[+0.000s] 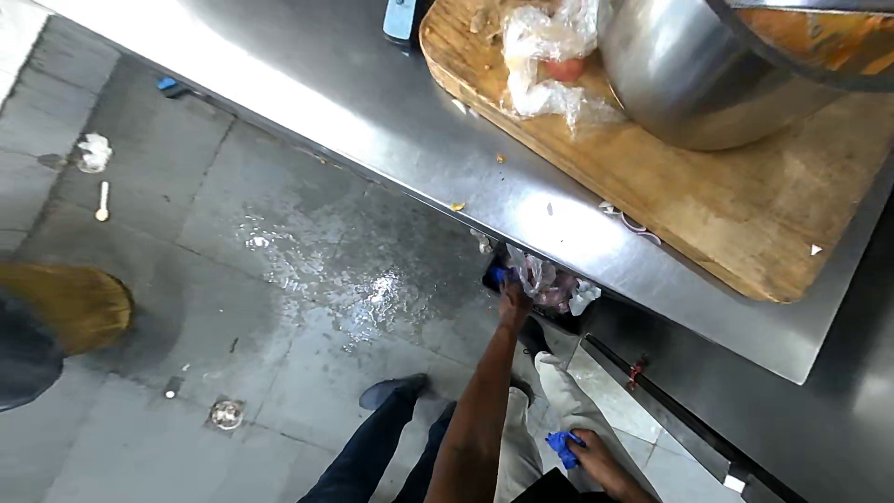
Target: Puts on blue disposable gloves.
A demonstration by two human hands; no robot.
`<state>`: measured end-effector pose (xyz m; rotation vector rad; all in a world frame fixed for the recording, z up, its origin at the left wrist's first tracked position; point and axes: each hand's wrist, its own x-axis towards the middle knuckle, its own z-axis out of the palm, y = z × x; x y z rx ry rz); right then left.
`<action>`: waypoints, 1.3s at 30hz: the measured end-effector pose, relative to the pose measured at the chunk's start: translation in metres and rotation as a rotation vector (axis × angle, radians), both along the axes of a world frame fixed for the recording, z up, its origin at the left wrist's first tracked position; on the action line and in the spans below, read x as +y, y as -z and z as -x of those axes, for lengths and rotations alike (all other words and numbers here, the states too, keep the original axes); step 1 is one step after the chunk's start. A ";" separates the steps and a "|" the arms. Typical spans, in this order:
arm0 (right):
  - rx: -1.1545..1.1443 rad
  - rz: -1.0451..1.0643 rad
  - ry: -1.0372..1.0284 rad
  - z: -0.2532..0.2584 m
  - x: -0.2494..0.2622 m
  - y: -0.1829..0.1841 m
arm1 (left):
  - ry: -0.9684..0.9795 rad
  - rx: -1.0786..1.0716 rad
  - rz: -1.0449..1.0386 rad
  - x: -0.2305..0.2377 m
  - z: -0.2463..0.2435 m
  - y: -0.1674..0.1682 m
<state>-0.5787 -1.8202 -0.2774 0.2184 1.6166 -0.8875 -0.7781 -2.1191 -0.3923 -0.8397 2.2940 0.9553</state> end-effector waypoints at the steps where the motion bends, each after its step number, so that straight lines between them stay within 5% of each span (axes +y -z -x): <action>1: 0.005 -0.001 0.009 0.002 0.000 -0.001 | -0.021 0.055 0.014 0.005 -0.005 -0.002; 5: 0.021 -0.018 0.134 0.018 -0.011 -0.004 | -0.227 0.174 -0.069 0.020 -0.060 -0.050; 11: 0.266 0.154 0.071 0.080 -0.111 -0.030 | -0.348 0.051 -0.637 0.021 -0.191 -0.147; 16: 0.455 0.537 -0.191 0.122 -0.232 -0.130 | -0.831 0.534 -0.463 -0.010 -0.219 -0.294; 22: 0.662 0.975 -0.299 0.129 -0.292 -0.266 | -0.910 0.951 -0.179 -0.041 -0.224 -0.418; 26: 0.784 1.102 -0.325 0.120 -0.296 -0.325 | -0.927 1.140 0.039 -0.028 -0.222 -0.456; 32: 0.849 0.962 -0.531 0.130 -0.293 -0.368 | -0.927 1.252 0.201 -0.017 -0.247 -0.487; 39: 0.878 0.759 -1.362 0.120 -0.304 -0.406 | -0.520 0.569 0.575 -0.025 -0.268 -0.514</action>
